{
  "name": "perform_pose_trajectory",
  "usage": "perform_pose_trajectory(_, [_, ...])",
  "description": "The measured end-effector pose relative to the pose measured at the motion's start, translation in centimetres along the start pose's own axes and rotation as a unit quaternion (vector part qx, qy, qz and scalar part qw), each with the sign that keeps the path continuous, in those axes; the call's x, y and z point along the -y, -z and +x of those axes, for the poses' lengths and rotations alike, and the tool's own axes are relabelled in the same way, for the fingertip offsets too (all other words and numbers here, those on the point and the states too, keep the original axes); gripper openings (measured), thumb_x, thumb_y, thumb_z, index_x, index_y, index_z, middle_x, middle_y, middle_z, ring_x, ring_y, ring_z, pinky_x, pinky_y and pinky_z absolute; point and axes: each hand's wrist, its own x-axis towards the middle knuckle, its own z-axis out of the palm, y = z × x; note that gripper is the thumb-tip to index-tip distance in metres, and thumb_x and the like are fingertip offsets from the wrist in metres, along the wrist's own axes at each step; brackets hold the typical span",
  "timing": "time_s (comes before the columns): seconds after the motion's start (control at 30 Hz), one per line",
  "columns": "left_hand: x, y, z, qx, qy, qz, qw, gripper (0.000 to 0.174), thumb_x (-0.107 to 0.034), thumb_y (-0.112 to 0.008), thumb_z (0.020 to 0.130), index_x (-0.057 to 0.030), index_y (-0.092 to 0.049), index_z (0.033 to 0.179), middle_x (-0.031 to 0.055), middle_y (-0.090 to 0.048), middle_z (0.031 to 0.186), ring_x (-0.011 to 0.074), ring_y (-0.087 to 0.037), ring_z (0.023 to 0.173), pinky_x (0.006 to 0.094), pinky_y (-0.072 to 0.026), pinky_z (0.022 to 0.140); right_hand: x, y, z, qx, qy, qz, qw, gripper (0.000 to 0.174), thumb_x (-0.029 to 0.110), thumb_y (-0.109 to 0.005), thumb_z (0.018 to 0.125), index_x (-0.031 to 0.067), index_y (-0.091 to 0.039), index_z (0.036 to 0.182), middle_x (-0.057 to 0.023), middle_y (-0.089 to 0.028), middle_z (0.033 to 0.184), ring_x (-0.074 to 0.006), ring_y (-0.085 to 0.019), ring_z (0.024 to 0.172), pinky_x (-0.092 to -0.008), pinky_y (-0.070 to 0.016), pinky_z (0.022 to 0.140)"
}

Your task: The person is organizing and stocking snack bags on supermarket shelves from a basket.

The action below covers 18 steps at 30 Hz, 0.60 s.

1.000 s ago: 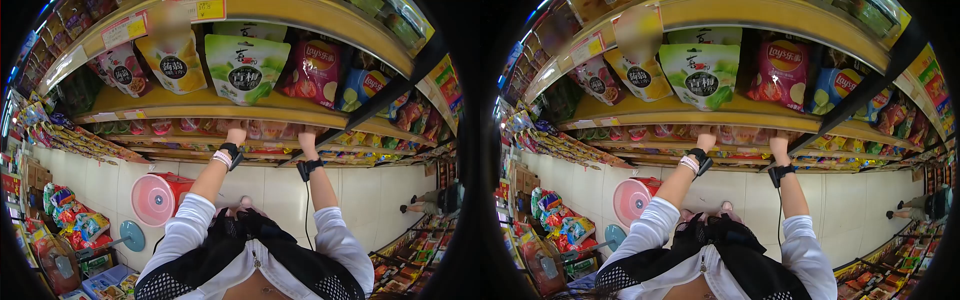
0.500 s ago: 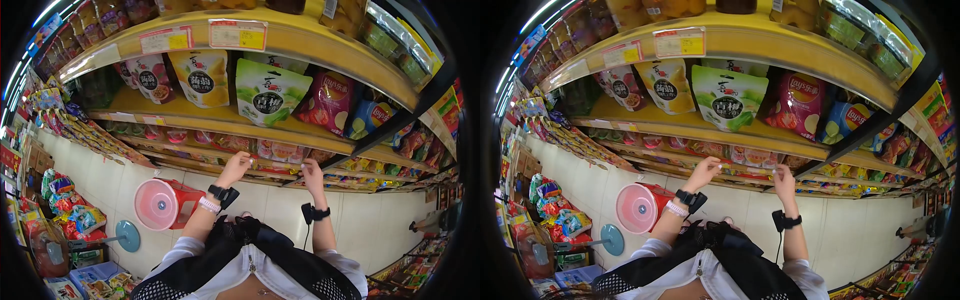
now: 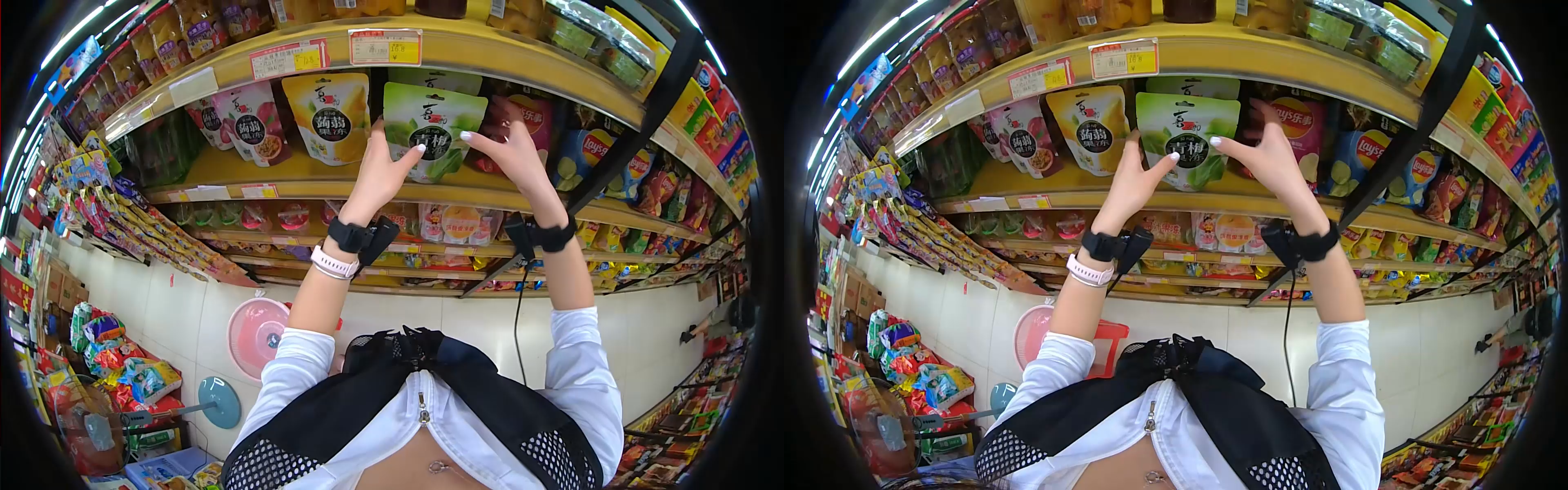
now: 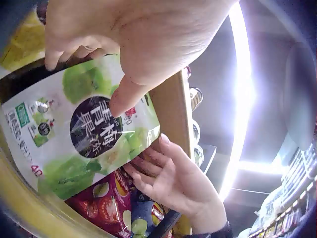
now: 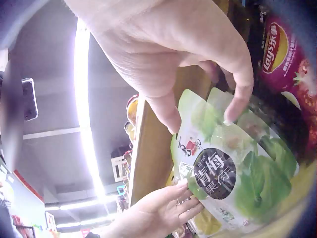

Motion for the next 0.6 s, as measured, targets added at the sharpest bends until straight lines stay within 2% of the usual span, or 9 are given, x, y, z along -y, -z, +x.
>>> perform_pose_trajectory(0.07, [0.4,-1.0,0.7,-0.008,-0.015,-0.030,0.999,0.064,-0.020,-0.067,0.079,0.0068,-0.032,0.125,0.0204,-0.051,0.117,0.0251,-0.050,0.107,0.0325,-0.0384,0.093,-0.8,0.3,2.4,0.021,0.115,-0.084,0.990,0.092,0.023,-0.078,0.067,-0.0095,-0.023,0.133,-0.0226,-0.039,0.130,-0.0249,-0.052,0.107,-0.0329,-0.0436,0.088])
perform_pose_trajectory(0.1, [0.5,-1.2,0.9,-0.011,-0.019,-0.032,0.999,0.064,-0.020,-0.067,0.079,0.0068,-0.032,0.125,0.0204,-0.051,0.117,0.0251,-0.050,0.107,0.0325,-0.0384,0.093,0.3,0.4,2.7,0.009,0.065,-0.134,0.989,0.098,0.025,-0.079,0.064,-0.0092,-0.020,0.135,-0.0226,-0.042,0.129,-0.0284,-0.045,0.116,-0.0326,-0.0362,0.097])
perform_pose_trajectory(0.17, [0.7,-1.4,1.2,0.029,0.053,-0.056,0.997,0.063,-0.019,-0.069,0.078,0.0060,-0.033,0.122,0.0188,-0.057,0.108,0.0240,-0.055,0.100,0.0329,-0.0413,0.088,0.2,0.5,4.4,0.033,0.119,-0.081,0.989,0.084,0.021,-0.076,0.072,-0.0054,-0.026,0.134,-0.0174,-0.048,0.126,-0.0216,-0.044,0.118,-0.0295,-0.0346,0.098])
perform_pose_trajectory(0.3, [2.1,-2.5,1.6,0.004,0.006,-0.072,0.997,0.064,-0.019,-0.071,0.074,0.0047,-0.035,0.120,0.0210,-0.057,0.103,0.0324,-0.057,0.092,0.0372,-0.0443,0.083,0.7,1.1,8.0,0.125,0.061,-0.055,0.989,0.081,0.020,-0.076,0.071,-0.0023,-0.030,0.133,-0.0152,-0.047,0.127,-0.0205,-0.043,0.118,-0.0294,-0.0342,0.098])
perform_pose_trajectory(0.4, [3.1,-2.9,1.9,0.009,0.034,-0.073,0.997,0.058,-0.020,-0.073,0.072,0.0052,-0.042,0.114,0.0183,-0.059,0.099,0.0278,-0.059,0.088,0.0351,-0.0459,0.077,1.5,0.9,9.0,0.200,0.068,-0.002,0.977,0.066,0.018,-0.077,0.068,-0.0017,-0.046,0.122,-0.0122,-0.053,0.120,-0.0183,-0.049,0.112,-0.0282,-0.0364,0.095])
perform_pose_trajectory(0.47, [4.9,-3.6,1.9,-0.055,-0.057,-0.055,0.995,0.053,-0.021,-0.071,0.076,0.0062,-0.041,0.111,0.0148,-0.061,0.096,0.0226,-0.059,0.086,0.0331,-0.0464,0.077,2.0,1.0,9.3,0.210,0.059,-0.004,0.976,0.065,0.021,-0.078,0.068,-0.0015,-0.048,0.121,-0.0121,-0.053,0.120,-0.0189,-0.049,0.112,-0.0285,-0.0364,0.095])
perform_pose_trajectory(0.5, [4.6,-3.1,1.8,-0.056,-0.057,-0.057,0.995,0.053,-0.021,-0.071,0.076,0.0062,-0.041,0.111,0.0148,-0.061,0.096,0.0226,-0.059,0.086,0.0331,-0.0464,0.077,2.2,1.1,9.3,0.218,0.046,-0.005,0.975,0.065,0.023,-0.078,0.067,-0.0013,-0.049,0.120,-0.0121,-0.053,0.121,-0.0196,-0.049,0.112,-0.0288,-0.0365,0.095])
perform_pose_trajectory(0.57, [3.4,-1.7,1.7,0.143,0.092,-0.046,0.984,0.053,-0.022,-0.071,0.076,0.0058,-0.042,0.110,0.0142,-0.062,0.092,0.0218,-0.060,0.083,0.0331,-0.0473,0.075,0.7,0.8,10.3,0.191,0.084,-0.042,0.977,0.067,0.026,-0.078,0.067,-0.0009,-0.050,0.121,-0.0132,-0.053,0.122,-0.0206,-0.048,0.113,-0.0293,-0.0361,0.095])
perform_pose_trajectory(0.6, [5.2,-2.6,1.6,0.117,0.064,-0.117,0.984,0.048,-0.023,-0.071,0.076,0.0060,-0.046,0.104,0.0140,-0.062,0.090,0.0197,-0.060,0.080,0.0313,-0.0477,0.072,0.0,0.9,10.7,0.167,0.124,-0.075,0.975,0.068,0.029,-0.078,0.067,-0.0005,-0.050,0.121,-0.0143,-0.052,0.122,-0.0216,-0.048,0.114,-0.0298,-0.0357,0.096])
